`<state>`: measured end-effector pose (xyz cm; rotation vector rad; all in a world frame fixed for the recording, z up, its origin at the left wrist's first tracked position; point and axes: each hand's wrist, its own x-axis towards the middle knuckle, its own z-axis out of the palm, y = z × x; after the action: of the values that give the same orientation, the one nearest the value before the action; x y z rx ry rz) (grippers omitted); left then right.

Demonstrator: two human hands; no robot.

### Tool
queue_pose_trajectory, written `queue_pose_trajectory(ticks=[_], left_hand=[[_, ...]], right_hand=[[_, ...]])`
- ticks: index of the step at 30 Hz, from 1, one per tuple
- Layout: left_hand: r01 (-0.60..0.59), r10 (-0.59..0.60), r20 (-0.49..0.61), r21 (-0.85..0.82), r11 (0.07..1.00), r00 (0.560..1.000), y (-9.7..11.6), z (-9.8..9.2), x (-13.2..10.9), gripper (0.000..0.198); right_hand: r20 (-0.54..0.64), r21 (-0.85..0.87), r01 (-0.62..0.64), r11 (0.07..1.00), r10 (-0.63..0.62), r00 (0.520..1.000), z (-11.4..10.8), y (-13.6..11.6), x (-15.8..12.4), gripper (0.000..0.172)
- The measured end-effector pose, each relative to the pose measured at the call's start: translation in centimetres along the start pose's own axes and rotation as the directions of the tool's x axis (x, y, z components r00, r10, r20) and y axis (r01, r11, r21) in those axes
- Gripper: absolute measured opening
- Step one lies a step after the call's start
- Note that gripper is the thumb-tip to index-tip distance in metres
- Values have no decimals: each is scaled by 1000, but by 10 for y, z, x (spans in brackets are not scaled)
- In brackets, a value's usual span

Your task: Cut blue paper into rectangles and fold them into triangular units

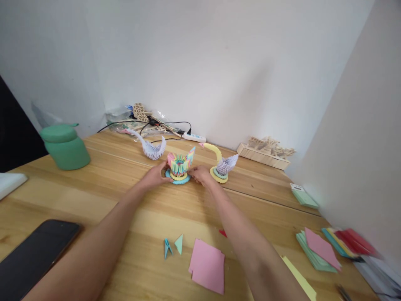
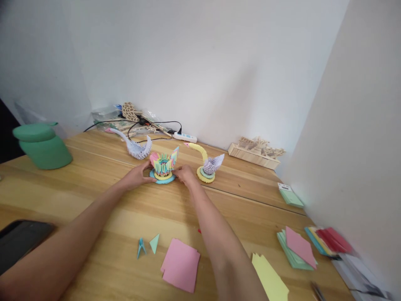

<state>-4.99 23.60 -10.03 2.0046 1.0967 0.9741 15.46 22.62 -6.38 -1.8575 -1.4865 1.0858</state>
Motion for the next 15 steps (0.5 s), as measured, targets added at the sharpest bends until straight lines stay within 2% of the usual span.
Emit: queue_pose_trajectory(ticks=[2,6,10,15], left_hand=[[-3,3,1,-2,1000,1000,-1,0,0,78],[2,-2,-7,2,1000,1000,-2,0,0,87],[-4,4,-6,4,1000,1000,-1,0,0,81],[15,-15,-13,12,1000,1000,1,-1,-1,88]], right_hand=[[-21,24,38,999,-38,999,0,3,0,23],[-47,58,91,994,-89,995,-1,9,-1,17],[-59,52,128,990,-125,990,-3,14,-2,11],[-60,6,176,984,-176,983,-6,18,-1,22]])
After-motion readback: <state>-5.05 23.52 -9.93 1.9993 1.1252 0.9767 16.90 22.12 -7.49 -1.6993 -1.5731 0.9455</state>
